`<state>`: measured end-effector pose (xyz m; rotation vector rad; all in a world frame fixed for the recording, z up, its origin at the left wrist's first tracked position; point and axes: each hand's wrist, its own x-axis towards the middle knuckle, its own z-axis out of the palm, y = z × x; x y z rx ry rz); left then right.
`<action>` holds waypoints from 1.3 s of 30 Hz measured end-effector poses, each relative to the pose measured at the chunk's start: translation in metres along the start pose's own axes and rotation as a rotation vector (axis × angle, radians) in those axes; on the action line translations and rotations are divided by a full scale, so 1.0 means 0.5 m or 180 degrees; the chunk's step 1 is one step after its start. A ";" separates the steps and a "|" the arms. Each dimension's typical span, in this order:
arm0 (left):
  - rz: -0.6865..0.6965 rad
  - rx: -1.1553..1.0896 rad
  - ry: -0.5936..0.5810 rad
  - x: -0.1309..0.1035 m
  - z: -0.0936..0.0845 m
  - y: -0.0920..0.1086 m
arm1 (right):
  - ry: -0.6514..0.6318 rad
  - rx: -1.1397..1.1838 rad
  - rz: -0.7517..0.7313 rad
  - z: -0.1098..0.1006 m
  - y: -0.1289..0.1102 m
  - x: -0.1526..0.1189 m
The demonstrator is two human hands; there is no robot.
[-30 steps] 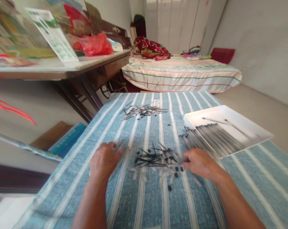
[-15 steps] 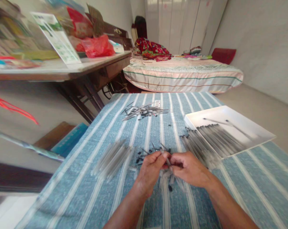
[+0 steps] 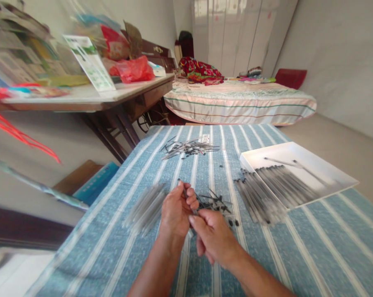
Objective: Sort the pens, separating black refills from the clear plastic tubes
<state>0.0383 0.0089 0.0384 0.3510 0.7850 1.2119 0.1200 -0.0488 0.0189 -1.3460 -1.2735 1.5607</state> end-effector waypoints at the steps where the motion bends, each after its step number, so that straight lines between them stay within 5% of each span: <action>1: -0.0068 -0.0027 -0.0023 0.003 0.002 0.009 | 0.0027 -0.0041 0.0016 0.007 -0.008 -0.001; 4: 0.0094 -0.0099 0.0024 0.016 0.003 0.059 | 0.0232 -0.0704 -0.0213 0.018 -0.014 -0.017; 7: 0.1177 -0.0198 0.0327 0.026 0.000 0.130 | 0.0679 -0.2073 -0.0813 0.014 0.004 -0.045; 9: 0.1465 -0.0093 0.0341 0.026 0.000 0.158 | 0.0786 -0.2745 -0.0904 -0.001 0.016 -0.053; 14: 0.1094 0.2382 -0.0195 0.006 0.005 0.109 | 0.1374 -0.3544 -0.0999 -0.065 0.008 -0.017; 18: 0.0878 0.4405 -0.1025 -0.002 -0.006 0.051 | 0.1680 -0.3070 -0.1308 -0.103 0.009 0.009; 21: 0.0793 0.4936 -0.1545 -0.006 -0.011 0.028 | 0.1504 -0.2039 -0.1306 -0.117 0.024 0.017; 25: 0.0724 0.5166 -0.1882 -0.014 -0.010 0.009 | 0.1094 -0.1109 -0.1024 -0.124 0.041 0.022; 33: 0.0657 0.5133 -0.2132 -0.010 -0.028 0.000 | 0.0405 -0.0629 -0.0646 -0.141 0.041 0.016; 39: 0.0677 0.5112 -0.2104 -0.010 -0.029 -0.002 | 0.0467 -0.0774 -0.0629 -0.144 0.039 0.013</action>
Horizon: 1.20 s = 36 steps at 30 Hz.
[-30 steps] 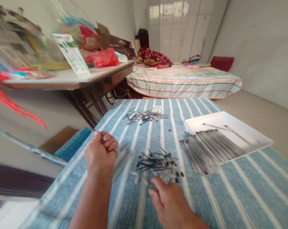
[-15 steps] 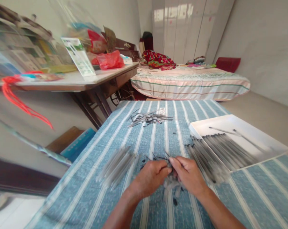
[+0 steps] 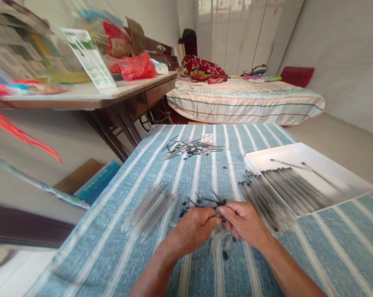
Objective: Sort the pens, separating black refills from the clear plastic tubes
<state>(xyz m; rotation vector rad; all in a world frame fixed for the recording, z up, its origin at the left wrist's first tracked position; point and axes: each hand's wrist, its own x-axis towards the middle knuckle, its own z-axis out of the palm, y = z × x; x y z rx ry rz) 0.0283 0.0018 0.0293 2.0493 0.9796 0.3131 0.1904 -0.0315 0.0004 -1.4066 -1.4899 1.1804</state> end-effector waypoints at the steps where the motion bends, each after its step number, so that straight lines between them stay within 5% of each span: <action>1: 0.0012 -0.0004 -0.0027 0.000 0.000 0.001 | 0.0002 -0.0054 -0.0024 0.000 0.001 0.000; 6: -0.0113 0.0040 -0.0099 -0.001 -0.005 0.005 | -0.0340 0.0219 0.0048 -0.002 -0.001 0.000; 11: -0.0102 0.0030 -0.0090 0.000 -0.007 0.005 | -0.0114 0.0017 0.0062 -0.003 0.003 0.001; 36: 0.0004 0.0015 -0.0032 -0.003 -0.007 -0.008 | -0.0370 0.0382 0.0302 -0.002 0.001 -0.003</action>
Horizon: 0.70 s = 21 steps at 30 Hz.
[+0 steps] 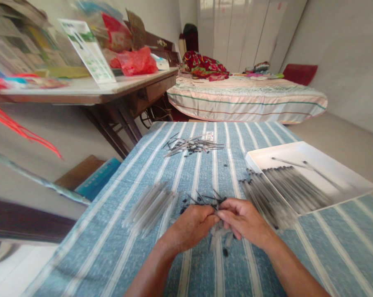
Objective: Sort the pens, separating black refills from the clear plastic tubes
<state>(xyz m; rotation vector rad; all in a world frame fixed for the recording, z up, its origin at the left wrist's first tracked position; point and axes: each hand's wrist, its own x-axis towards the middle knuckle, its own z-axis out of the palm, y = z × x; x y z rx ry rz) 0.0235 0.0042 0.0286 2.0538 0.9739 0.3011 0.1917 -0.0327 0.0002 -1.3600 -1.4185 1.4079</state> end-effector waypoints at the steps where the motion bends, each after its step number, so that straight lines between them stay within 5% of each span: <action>1: 0.0026 -0.0015 0.0017 0.001 0.000 -0.001 | 0.0020 -0.0044 0.0006 -0.001 0.000 0.000; 21: -0.0006 0.0076 -0.0086 0.001 0.000 0.001 | -0.0118 0.0133 0.0156 -0.001 0.006 0.000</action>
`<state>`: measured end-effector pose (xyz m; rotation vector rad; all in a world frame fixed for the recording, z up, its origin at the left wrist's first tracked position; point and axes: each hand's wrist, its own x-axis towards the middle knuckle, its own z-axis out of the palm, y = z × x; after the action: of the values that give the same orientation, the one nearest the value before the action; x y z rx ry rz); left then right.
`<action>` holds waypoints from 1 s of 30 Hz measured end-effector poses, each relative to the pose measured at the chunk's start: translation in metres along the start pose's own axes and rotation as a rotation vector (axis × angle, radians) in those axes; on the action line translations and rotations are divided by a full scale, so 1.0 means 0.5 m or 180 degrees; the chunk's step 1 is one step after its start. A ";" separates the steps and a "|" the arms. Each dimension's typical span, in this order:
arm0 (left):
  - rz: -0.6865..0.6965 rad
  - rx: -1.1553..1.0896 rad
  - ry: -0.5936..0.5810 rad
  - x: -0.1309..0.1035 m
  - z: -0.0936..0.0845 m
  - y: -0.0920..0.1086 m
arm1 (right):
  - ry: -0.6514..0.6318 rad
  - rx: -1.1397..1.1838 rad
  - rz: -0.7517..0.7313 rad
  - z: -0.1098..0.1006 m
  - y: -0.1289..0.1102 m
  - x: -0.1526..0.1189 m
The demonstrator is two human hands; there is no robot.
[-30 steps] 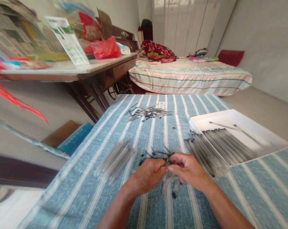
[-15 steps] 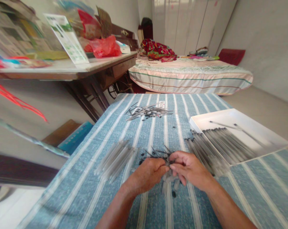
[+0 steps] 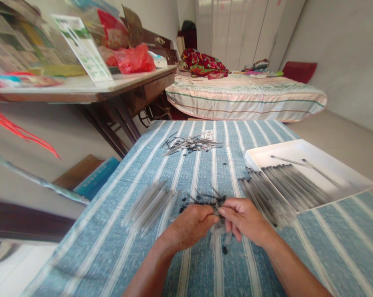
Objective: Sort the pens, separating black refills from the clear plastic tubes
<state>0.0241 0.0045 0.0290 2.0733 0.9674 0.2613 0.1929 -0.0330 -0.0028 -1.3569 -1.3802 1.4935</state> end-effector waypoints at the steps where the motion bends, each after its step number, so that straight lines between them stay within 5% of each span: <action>1: -0.0001 0.0015 -0.0022 0.000 0.001 0.000 | -0.0031 0.0037 0.0011 -0.001 -0.001 0.000; 8: -0.0265 0.0296 0.0096 -0.011 -0.036 -0.002 | 0.0083 0.0020 -0.0034 -0.022 -0.004 0.001; 15: -0.1603 0.1889 0.1206 -0.046 -0.131 -0.049 | 0.0394 -0.0411 0.0069 -0.019 0.008 0.008; 18: -0.2076 0.2203 0.1341 -0.055 -0.148 -0.070 | 0.0498 -0.0875 -0.0125 -0.026 0.006 0.008; 21: -0.2176 0.2286 0.1330 -0.059 -0.153 -0.084 | 0.1083 -0.2005 -0.0107 -0.052 -0.004 0.004; 24: -0.2172 0.2374 0.1344 -0.057 -0.150 -0.090 | 0.1662 -0.3377 0.0536 -0.079 -0.016 -0.004; 30: -0.1918 0.2311 0.1544 -0.035 -0.125 -0.078 | 0.1322 -0.4048 0.1189 -0.082 -0.022 -0.008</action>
<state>-0.0391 0.0434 0.0427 2.2390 2.1801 0.0930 0.2315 -0.0242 0.0134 -2.5871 -1.9000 0.2876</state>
